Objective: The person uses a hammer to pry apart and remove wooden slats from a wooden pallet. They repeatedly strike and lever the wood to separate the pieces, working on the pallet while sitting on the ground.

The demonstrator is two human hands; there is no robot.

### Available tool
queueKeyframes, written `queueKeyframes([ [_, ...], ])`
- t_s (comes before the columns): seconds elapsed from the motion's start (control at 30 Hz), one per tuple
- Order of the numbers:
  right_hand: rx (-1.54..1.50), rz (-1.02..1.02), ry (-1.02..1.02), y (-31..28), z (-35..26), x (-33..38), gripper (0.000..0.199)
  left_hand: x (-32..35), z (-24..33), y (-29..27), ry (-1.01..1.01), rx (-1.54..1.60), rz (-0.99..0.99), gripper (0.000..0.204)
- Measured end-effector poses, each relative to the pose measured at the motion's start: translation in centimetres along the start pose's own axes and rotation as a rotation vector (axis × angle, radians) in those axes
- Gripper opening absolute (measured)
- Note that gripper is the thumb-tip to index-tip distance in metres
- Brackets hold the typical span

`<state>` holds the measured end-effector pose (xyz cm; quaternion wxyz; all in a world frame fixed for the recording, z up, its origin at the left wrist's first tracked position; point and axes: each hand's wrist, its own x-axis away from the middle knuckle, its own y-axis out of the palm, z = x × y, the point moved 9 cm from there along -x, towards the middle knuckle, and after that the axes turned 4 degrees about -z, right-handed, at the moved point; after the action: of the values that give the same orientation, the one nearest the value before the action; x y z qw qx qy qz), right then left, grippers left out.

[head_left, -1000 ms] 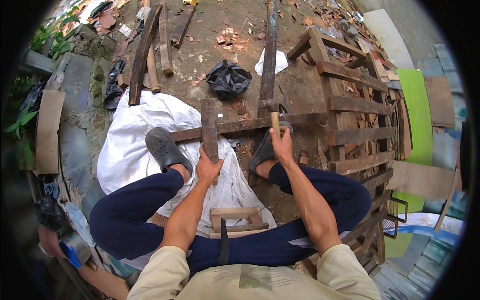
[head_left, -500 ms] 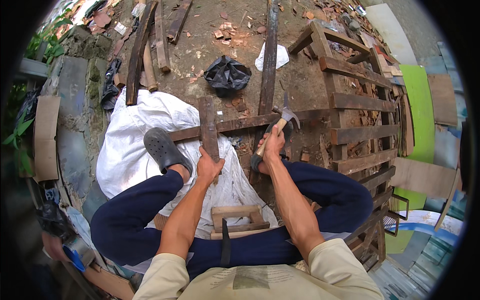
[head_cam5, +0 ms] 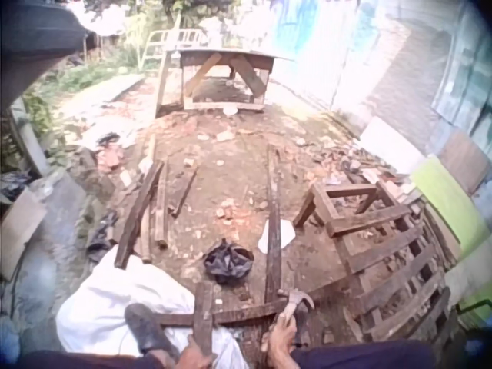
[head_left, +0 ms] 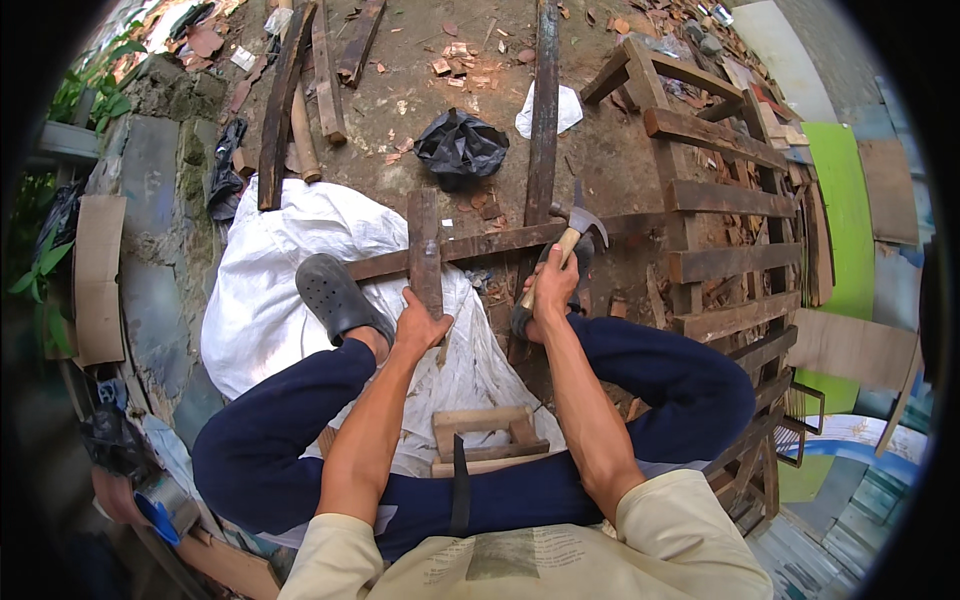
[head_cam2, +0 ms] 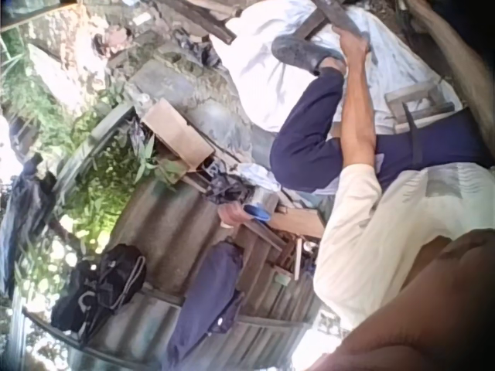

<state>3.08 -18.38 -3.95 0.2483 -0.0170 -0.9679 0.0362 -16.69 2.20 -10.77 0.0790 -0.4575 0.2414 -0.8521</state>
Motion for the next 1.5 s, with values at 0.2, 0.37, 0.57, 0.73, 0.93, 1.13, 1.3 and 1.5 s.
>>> queueKeyframes([
  [0.2, 0.278, -0.275, 0.249, 1.3, 3.8, 1.0, 0.04, -0.2, -0.4, -0.6, 0.071, -0.045, 0.115, 0.101],
  [0.37, 0.091, -0.054, 0.133, -0.6, 2.9, 0.2, 0.037, 0.1, 0.0, -0.1, 0.042, -0.047, 0.074, 0.102],
  [0.57, 0.326, -0.358, 0.202, 2.3, 3.2, 0.0, 0.041, -0.9, -0.7, 0.3, 0.029, -0.062, 0.083, 0.108],
  [0.73, 0.244, -0.224, 0.227, 0.1, 3.9, 1.0, 0.038, -0.6, -1.2, 1.0, 0.018, -0.02, 0.106, 0.11],
  [0.93, 0.519, -0.343, -0.009, 0.6, 2.9, 1.3, 0.04, 0.4, -0.3, 1.4, -0.045, 0.101, 0.189, 0.115],
  [1.13, 0.785, -0.393, -0.438, 3.2, -2.5, 3.2, 0.054, 0.0, -1.0, 1.6, -0.045, 0.208, 0.207, 0.113],
  [1.3, 0.796, -0.43, -0.633, 5.4, -7.2, 6.3, 0.057, -0.4, -1.2, 2.1, -0.044, 0.171, 0.157, 0.112],
  [1.5, 0.967, -0.548, -0.569, 5.9, -2.1, 6.9, 0.053, 0.2, -0.8, 1.8, -0.03, 0.169, 0.165, 0.107],
])
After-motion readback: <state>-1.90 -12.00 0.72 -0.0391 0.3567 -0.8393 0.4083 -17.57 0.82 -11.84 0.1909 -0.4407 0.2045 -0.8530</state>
